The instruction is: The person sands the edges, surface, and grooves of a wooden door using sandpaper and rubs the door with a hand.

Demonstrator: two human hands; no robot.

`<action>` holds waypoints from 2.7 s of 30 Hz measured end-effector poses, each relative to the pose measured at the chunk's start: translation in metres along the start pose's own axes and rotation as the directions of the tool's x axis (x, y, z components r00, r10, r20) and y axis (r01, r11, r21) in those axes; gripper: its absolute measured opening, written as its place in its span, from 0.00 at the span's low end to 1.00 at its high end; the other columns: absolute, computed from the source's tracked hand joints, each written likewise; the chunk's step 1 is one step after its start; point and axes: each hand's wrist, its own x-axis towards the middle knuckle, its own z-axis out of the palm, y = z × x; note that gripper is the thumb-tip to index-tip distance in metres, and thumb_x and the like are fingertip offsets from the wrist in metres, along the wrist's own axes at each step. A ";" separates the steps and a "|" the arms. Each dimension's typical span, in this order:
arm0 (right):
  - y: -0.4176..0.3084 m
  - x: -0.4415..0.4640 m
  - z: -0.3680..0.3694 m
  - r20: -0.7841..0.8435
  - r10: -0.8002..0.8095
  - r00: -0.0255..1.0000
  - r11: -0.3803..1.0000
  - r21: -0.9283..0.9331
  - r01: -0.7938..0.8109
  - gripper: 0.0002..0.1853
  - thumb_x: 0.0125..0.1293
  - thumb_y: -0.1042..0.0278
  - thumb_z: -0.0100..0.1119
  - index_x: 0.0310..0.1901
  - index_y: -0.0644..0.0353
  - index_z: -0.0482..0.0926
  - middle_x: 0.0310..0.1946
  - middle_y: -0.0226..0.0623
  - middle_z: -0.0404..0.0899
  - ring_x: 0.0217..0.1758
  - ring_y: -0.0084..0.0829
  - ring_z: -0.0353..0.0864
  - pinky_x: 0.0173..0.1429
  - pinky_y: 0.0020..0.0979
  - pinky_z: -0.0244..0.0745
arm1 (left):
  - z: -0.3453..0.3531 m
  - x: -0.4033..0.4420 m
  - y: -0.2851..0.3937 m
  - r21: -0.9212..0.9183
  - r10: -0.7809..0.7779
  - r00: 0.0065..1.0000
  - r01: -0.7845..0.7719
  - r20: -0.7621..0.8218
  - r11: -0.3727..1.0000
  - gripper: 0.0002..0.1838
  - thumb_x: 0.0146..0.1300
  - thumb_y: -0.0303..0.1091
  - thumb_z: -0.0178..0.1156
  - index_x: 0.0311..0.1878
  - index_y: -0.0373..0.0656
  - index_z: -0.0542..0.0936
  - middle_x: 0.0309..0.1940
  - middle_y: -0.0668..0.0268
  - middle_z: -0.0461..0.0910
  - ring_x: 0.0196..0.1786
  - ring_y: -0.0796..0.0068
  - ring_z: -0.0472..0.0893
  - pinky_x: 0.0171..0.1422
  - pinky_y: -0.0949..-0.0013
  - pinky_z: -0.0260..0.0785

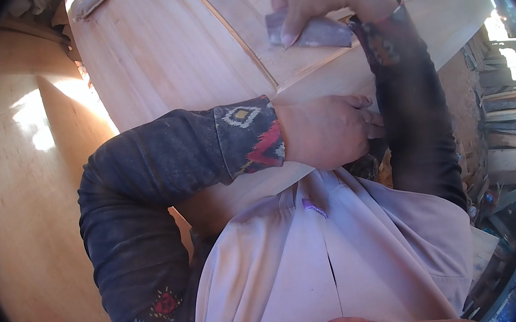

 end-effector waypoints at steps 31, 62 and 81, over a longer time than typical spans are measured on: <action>0.020 -0.003 -0.037 0.315 -0.011 0.949 0.976 -0.205 0.080 0.08 0.66 0.69 0.57 0.34 0.64 0.83 0.29 0.38 0.82 0.34 0.40 0.82 0.40 0.36 0.75 | 0.001 -0.001 -0.001 0.024 -0.009 0.999 0.008 0.030 1.000 0.14 0.60 0.35 0.54 0.44 0.45 0.86 0.63 0.64 0.75 0.72 0.70 0.66 0.78 0.60 0.52; 0.124 -0.002 -0.080 -0.365 0.686 0.629 0.455 -0.459 -0.763 0.11 0.56 0.60 0.63 0.28 0.59 0.86 0.23 0.43 0.84 0.27 0.31 0.84 0.32 0.31 0.76 | -0.024 -0.011 0.000 0.549 -0.691 0.648 0.721 -0.320 0.422 0.57 0.54 0.75 0.51 0.59 0.17 0.70 0.55 0.33 0.74 0.58 0.44 0.75 0.68 0.57 0.60; 0.071 0.020 -0.048 -0.123 0.719 0.684 0.379 -0.756 -0.534 0.18 0.51 0.55 0.71 0.30 0.65 0.85 0.24 0.46 0.84 0.25 0.35 0.83 0.31 0.33 0.77 | -0.027 -0.005 0.005 0.573 -0.669 0.673 0.697 -0.315 0.431 0.50 0.58 0.70 0.53 0.57 0.20 0.73 0.51 0.35 0.78 0.60 0.49 0.77 0.71 0.58 0.59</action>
